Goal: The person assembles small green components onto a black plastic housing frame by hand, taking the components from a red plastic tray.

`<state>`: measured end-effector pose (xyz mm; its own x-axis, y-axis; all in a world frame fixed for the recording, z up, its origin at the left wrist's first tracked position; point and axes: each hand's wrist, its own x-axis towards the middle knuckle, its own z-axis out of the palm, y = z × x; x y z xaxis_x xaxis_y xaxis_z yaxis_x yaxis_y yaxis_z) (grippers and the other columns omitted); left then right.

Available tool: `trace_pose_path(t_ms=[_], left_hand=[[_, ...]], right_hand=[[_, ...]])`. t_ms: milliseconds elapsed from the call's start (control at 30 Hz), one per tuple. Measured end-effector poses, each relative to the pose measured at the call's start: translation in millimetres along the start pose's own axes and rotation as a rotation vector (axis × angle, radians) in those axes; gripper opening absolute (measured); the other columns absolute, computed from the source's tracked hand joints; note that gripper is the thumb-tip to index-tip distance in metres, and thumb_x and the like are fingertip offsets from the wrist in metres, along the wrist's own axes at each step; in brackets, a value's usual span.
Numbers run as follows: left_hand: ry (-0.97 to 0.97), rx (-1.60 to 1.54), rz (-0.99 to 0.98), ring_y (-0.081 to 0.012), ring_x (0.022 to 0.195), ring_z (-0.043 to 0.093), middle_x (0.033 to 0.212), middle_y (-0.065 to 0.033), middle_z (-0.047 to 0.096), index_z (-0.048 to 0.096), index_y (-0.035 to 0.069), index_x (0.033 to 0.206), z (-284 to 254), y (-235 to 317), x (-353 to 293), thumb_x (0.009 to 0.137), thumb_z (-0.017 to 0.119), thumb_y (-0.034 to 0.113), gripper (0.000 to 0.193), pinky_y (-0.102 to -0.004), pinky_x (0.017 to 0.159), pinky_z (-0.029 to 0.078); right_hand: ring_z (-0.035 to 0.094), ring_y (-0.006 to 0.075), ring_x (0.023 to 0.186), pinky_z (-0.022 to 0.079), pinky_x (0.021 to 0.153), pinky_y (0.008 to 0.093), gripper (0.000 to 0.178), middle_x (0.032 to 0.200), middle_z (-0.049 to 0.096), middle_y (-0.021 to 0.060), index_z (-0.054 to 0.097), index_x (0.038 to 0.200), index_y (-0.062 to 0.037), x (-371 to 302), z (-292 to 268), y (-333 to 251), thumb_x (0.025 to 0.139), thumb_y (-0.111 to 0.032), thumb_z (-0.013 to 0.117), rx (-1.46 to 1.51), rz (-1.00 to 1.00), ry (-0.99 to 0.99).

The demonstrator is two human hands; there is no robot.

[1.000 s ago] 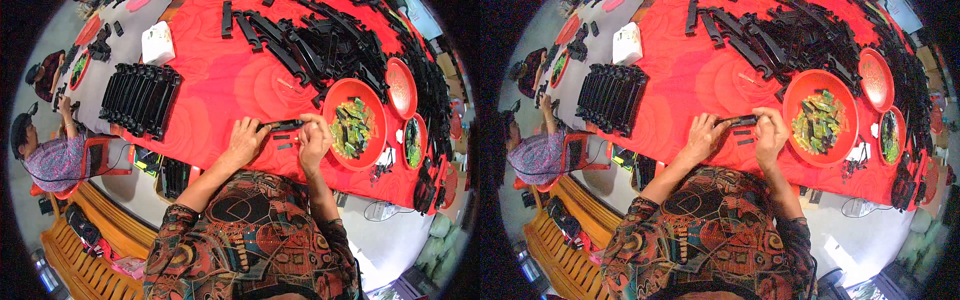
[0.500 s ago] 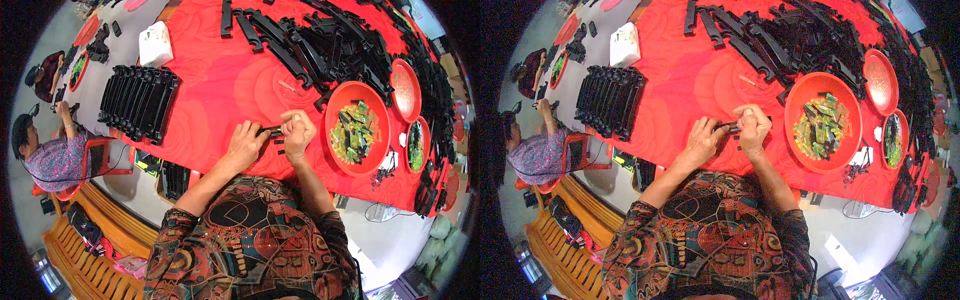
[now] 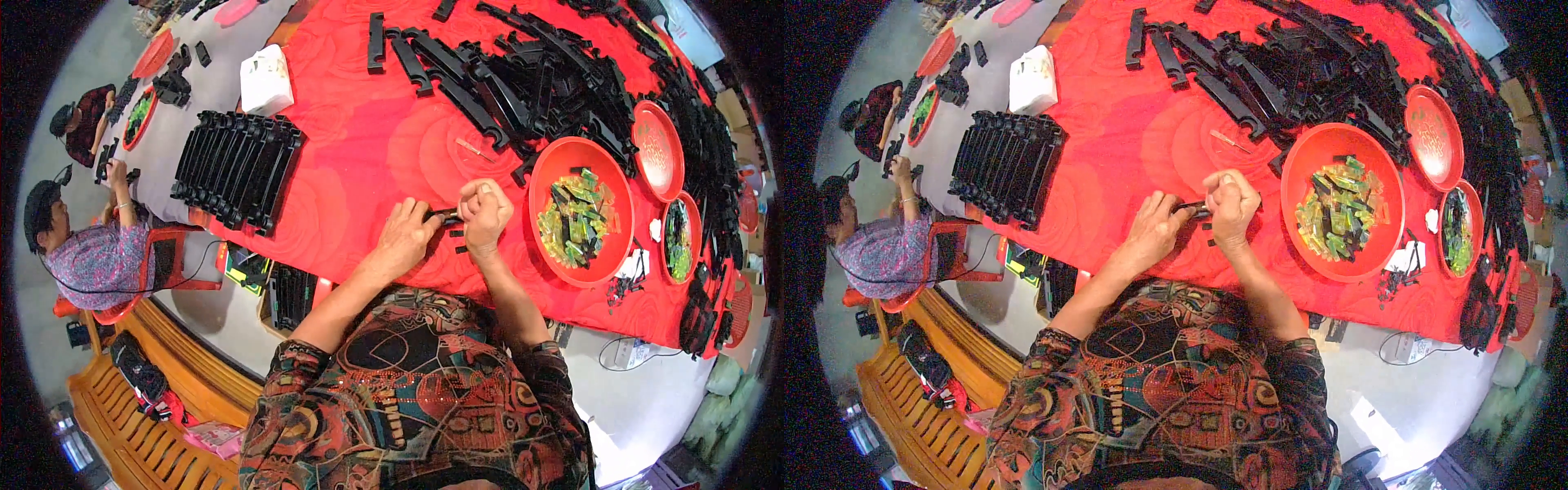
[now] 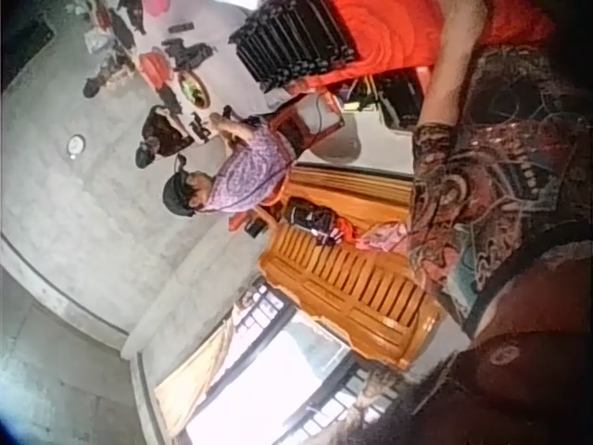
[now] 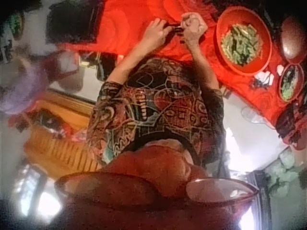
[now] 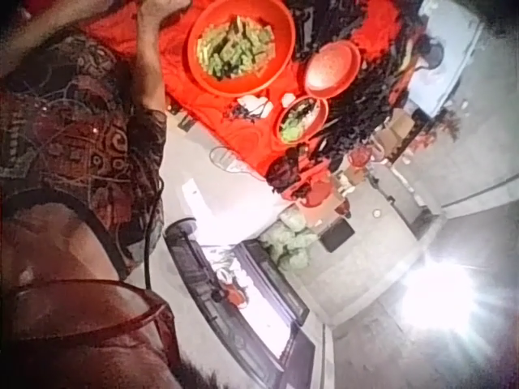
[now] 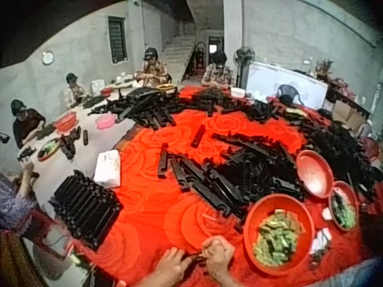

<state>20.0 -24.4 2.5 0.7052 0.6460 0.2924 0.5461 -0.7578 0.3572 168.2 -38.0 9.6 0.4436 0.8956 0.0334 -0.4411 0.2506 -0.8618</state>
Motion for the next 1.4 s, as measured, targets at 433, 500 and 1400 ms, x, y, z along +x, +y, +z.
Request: trace_pose_path(t_ms=[433,500,1400], left_hand=[[0.043,0.061,0.068,-0.0275,0.085,0.046,0.086,-0.0099,0.049,0.062,0.008,0.099,1,1,0,0.071,0.057,0.009,0.029,-0.039,0.07,0.038],[0.033,0.118,0.069,-0.0276,0.088,0.047,0.09,-0.0099,0.05,0.061,0.009,0.099,-3,0,-3,0.073,0.056,0.012,0.027,-0.0402,0.072,0.038],[-0.007,-1.324,-0.588,-0.0059,0.065,0.053,0.073,0.0002,0.058,0.057,0.0,0.087,-13,39,-22,0.086,0.058,0.004,0.004,-0.021,0.058,0.045]], right_hand=[[0.03,0.0029,0.045,0.025,0.041,0.0202,0.028,0.053,0.035,-0.0053,0.057,0.074,0.002,-22,3,-31,0.091,-0.015,0.041,-0.271,-0.198,0.025],[0.04,0.0061,0.052,0.032,0.046,0.0226,0.025,0.06,0.048,-0.0021,0.059,0.078,0.0015,-31,-3,-65,0.091,-0.015,0.045,-0.514,-0.263,-0.014],[0.057,0.0251,0.061,0.047,0.053,0.0346,0.013,0.079,0.051,0.0091,0.059,0.087,-0.0073,-87,-31,-45,0.076,-0.008,0.066,-1.225,-0.511,-0.317]])
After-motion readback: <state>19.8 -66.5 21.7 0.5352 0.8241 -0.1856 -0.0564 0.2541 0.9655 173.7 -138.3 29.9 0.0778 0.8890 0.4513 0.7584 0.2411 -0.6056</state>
